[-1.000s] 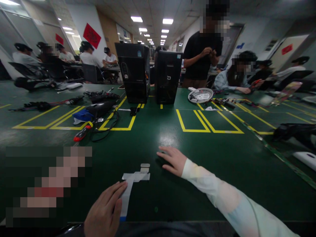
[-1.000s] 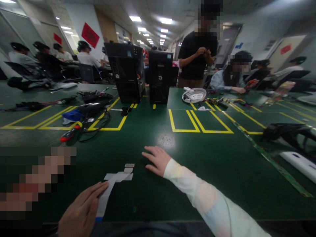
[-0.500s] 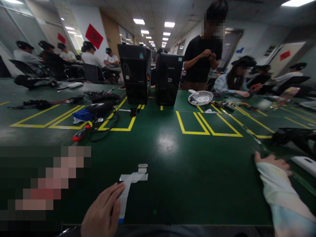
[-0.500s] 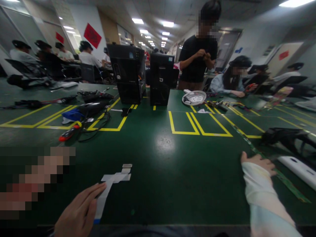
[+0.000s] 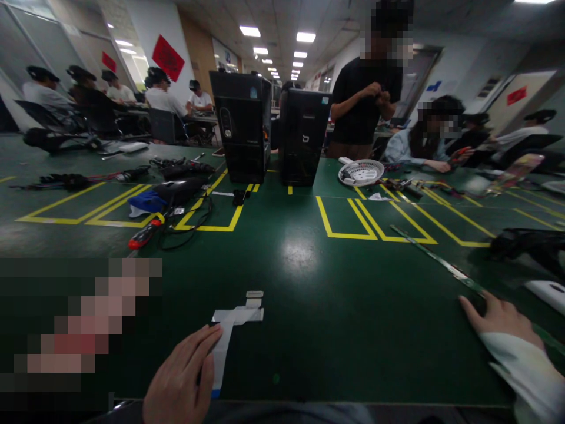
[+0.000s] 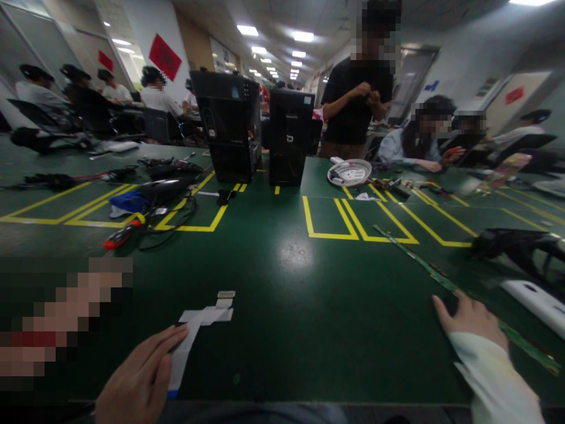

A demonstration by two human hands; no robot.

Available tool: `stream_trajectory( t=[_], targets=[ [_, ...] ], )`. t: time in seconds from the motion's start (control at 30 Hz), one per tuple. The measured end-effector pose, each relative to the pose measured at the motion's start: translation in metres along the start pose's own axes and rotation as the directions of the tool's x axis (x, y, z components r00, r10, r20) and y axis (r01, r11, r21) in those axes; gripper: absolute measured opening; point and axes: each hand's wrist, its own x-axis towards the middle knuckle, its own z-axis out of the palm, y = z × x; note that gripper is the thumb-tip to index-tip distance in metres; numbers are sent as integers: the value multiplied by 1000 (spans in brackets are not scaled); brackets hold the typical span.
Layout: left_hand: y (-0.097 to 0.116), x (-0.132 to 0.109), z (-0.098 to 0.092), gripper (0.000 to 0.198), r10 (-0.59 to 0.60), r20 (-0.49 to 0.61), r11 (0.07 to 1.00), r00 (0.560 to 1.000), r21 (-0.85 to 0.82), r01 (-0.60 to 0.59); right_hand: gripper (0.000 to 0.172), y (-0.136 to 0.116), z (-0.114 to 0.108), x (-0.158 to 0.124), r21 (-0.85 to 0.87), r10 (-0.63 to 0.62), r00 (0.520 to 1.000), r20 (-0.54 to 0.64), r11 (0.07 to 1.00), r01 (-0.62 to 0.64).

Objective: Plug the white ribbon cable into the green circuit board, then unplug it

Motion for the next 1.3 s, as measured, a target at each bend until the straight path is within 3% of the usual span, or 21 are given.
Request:
stream_trajectory(
  t=[0.1, 0.2, 0.37, 0.53, 0.67, 0.83, 1.1, 1.3],
  targets=[
    [0, 1, 0, 33, 34, -15, 999, 999, -20, -34, 84, 3, -12, -20, 57, -38, 996, 80, 998, 34],
    [1, 2, -1, 33, 37, -20, 999, 999, -18, -37, 76, 3, -23, -29, 187, -172, 981, 93, 970, 153],
    [1, 1, -1, 34, 14, -10, 1000, 1000, 7, -14, 62, 6, -26, -23, 264, -246, 969, 35, 937, 228],
    [0, -1, -1, 35, 1, 1, 1000, 1000, -5, -1, 64, -10, -25, -11, 308, -312, 950, 15, 905, 293],
    [2, 0, -1, 34, -19, 14, 1000, 1000, -1, 19, 59, -55, -33, -8, 362, -425, 905, -3, 844, 397],
    [4, 2, -1, 34, -13, 1, 1000, 1000, -6, 13, 51, -135, -43, -11, 417, -559, 826, -76, 735, 535],
    [1, -1, 1, 34, 0, 11, 1000, 1000, -13, 0, 43, -266, -60, -27, 411, -665, 730, -156, 628, 660],
    [0, -1, 1, 33, -2, 14, 1000, 1000, -17, 2, 40, -334, -71, -39, 394, -724, 672, -155, 579, 714]
  ],
)
